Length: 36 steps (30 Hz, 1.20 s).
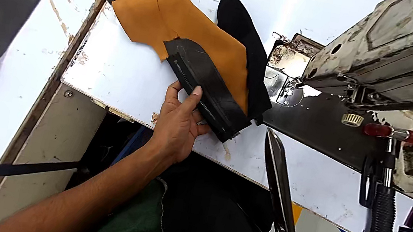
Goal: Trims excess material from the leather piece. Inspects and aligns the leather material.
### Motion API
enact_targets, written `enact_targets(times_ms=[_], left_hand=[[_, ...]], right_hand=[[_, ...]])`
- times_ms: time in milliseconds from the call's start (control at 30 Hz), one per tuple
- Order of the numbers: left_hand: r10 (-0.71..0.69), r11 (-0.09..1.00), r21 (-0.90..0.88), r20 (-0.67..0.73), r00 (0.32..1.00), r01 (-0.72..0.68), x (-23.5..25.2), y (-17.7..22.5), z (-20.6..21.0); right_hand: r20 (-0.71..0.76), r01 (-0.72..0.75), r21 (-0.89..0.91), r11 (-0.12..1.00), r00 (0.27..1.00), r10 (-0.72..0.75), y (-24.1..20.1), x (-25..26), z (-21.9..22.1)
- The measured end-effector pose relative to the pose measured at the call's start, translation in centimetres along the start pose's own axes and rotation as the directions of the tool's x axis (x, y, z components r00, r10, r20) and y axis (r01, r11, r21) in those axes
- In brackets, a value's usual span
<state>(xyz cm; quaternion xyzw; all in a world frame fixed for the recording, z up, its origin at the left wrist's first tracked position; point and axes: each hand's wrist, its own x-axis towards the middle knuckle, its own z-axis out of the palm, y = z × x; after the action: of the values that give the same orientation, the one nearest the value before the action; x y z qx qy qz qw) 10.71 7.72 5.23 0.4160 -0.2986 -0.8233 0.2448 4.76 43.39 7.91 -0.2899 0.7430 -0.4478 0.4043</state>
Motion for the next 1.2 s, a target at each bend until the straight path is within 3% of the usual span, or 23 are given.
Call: enact_targets(times_ms=[267, 400, 600, 1200], left_hand=[[0.075, 0.997, 0.004, 0.217, 0.973, -0.078, -0.9, 0.2, -0.7], [0.074, 0.995, 0.045, 0.256, 0.964, -0.088, -1.4, 1.2, -1.0], [0.099, 0.995, -0.007, 0.273, 0.957, -0.101, -1.0, 2.3, -1.3], [0.055, 0.998, 0.023, 0.296, 0.954, -0.065, -1.7, 3.8, -0.9]], right_hand=[[0.189, -0.052, -0.145, 0.988, 0.979, 0.079, -1.8, 5.6, -3.6], [0.274, -0.006, -0.221, 0.975, 0.959, 0.068, -1.9, 7.5, -4.6], [0.361, -0.018, -0.155, 0.988, 0.93, 0.074, -1.6, 8.2, -4.4], [0.355, 0.112, -0.137, 0.984, 0.933, -0.057, -1.7, 9.2, -1.6]])
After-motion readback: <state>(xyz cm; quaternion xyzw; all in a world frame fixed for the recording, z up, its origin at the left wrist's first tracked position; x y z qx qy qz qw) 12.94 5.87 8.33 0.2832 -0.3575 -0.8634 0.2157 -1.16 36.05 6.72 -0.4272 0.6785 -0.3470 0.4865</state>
